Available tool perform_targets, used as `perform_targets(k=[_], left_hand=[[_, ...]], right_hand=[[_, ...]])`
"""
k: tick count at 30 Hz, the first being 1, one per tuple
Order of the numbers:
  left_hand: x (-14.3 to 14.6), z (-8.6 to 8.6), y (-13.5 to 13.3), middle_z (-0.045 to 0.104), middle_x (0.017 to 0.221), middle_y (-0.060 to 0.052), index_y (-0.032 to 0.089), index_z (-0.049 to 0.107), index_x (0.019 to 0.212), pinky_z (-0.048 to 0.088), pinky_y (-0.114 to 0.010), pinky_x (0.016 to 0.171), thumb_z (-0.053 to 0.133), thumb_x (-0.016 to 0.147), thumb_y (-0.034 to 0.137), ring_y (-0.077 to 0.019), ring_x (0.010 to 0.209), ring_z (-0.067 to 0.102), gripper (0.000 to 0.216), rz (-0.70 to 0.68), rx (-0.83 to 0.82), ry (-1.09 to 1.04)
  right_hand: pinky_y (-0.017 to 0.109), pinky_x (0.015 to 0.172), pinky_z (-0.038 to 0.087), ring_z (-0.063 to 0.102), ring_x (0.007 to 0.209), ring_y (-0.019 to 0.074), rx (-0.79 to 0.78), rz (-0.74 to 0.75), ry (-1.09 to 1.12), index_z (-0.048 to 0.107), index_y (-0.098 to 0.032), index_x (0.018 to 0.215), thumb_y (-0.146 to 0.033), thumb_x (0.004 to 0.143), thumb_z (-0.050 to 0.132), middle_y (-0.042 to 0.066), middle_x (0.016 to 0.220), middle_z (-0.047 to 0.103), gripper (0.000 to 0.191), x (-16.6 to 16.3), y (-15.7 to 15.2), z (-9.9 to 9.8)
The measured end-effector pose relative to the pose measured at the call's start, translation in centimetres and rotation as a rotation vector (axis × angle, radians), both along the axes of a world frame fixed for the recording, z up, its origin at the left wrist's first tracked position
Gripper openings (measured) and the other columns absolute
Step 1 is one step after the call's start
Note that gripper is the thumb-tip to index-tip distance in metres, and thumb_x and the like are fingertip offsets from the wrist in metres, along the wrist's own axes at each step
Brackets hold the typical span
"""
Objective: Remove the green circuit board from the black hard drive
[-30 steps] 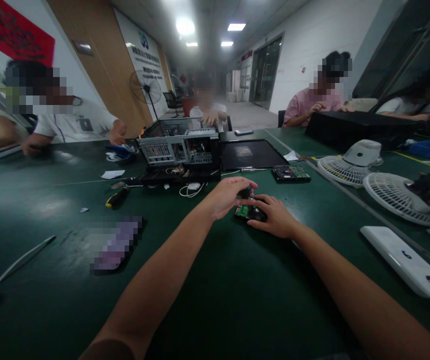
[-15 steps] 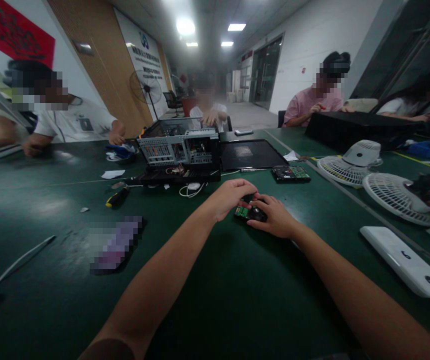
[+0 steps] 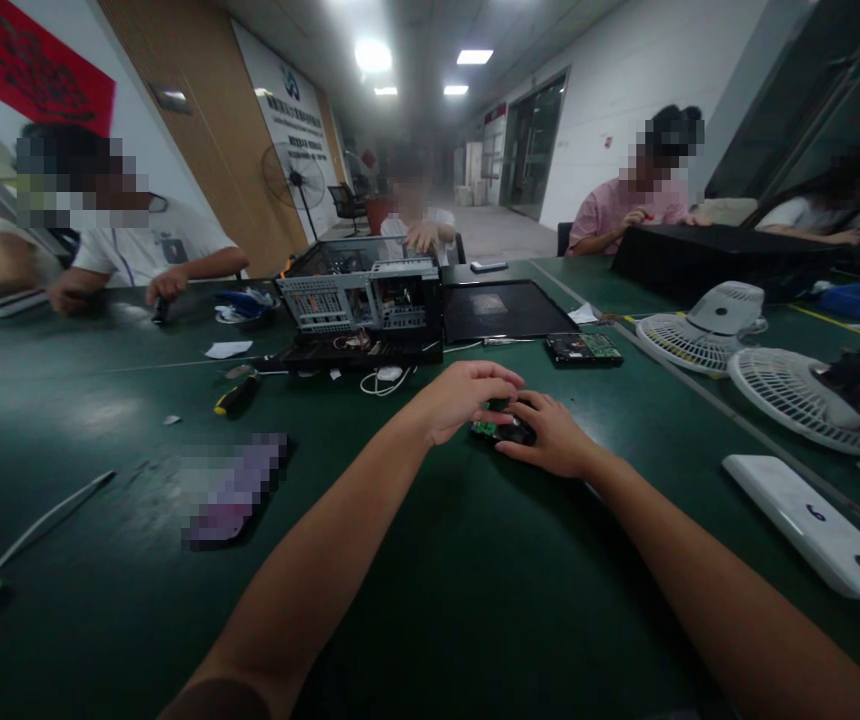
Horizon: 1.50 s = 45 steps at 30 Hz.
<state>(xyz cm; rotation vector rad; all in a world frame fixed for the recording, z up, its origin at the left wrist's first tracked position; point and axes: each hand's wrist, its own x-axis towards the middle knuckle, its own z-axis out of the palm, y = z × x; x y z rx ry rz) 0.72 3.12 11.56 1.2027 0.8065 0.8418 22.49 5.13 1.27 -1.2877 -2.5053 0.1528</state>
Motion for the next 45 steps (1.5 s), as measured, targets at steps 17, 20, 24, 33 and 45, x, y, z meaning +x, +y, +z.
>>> perform_targets(k=[17, 20, 24, 33, 45], left_hand=[[0.12, -0.32, 0.35, 0.073, 0.104, -0.014, 0.013, 0.077, 0.083, 0.056, -0.033, 0.074, 0.07, 0.084, 0.017, -0.02, 0.092, 0.065, 0.009, 0.062, 0.047, 0.042], [0.08, -0.46, 0.56, 0.073, 0.1, -0.013, 0.013, 0.078, 0.084, 0.055, -0.032, 0.071, 0.069, 0.083, 0.017, -0.019, 0.087, 0.064, 0.01, 0.112, 0.079, 0.064], [0.1, -0.6, 0.79, 0.072, 0.091, -0.011, 0.012, 0.073, 0.089, 0.052, -0.029, 0.067, 0.068, 0.084, 0.014, -0.0182, 0.083, 0.065, 0.008, 0.152, 0.094, 0.064], [0.42, -0.62, 0.74, 0.072, 0.1, -0.013, 0.012, 0.066, 0.088, 0.055, -0.031, 0.07, 0.07, 0.088, 0.017, -0.0197, 0.091, 0.067, 0.006, 0.166, 0.052, 0.005], [0.18, -0.92, 0.77, 0.067, 0.086, -0.009, 0.013, 0.074, 0.09, 0.058, -0.037, 0.079, 0.061, 0.092, 0.021, -0.0188, 0.086, 0.063, 0.015, 0.053, 0.002, -0.105]], right_hand=[[0.057, 0.105, 0.042, 0.048, 0.132, 0.0388, -0.011, 0.001, 0.005, 0.061, -0.03, 0.139, -0.066, 0.087, 0.063, 0.014, 0.148, 0.051, 0.063, -0.09, -0.25, 0.46], [0.057, 0.105, 0.041, 0.048, 0.132, 0.0388, -0.013, -0.007, 0.007, 0.061, -0.03, 0.14, -0.066, 0.086, 0.064, 0.014, 0.147, 0.051, 0.064, -0.11, -0.27, 0.5], [0.057, 0.105, 0.04, 0.048, 0.132, 0.0386, -0.017, -0.005, -0.005, 0.059, -0.031, 0.142, -0.065, 0.087, 0.063, 0.015, 0.147, 0.051, 0.065, -0.08, -0.24, 0.46], [0.057, 0.104, 0.042, 0.049, 0.131, 0.0384, 0.0, 0.0, -0.005, 0.06, -0.031, 0.139, -0.066, 0.087, 0.064, 0.014, 0.148, 0.051, 0.063, -0.06, -0.14, 0.32], [0.059, 0.105, 0.042, 0.049, 0.132, 0.039, 0.003, -0.002, 0.005, 0.057, -0.031, 0.142, -0.068, 0.086, 0.063, 0.013, 0.149, 0.05, 0.068, 0.02, -0.1, 0.16]])
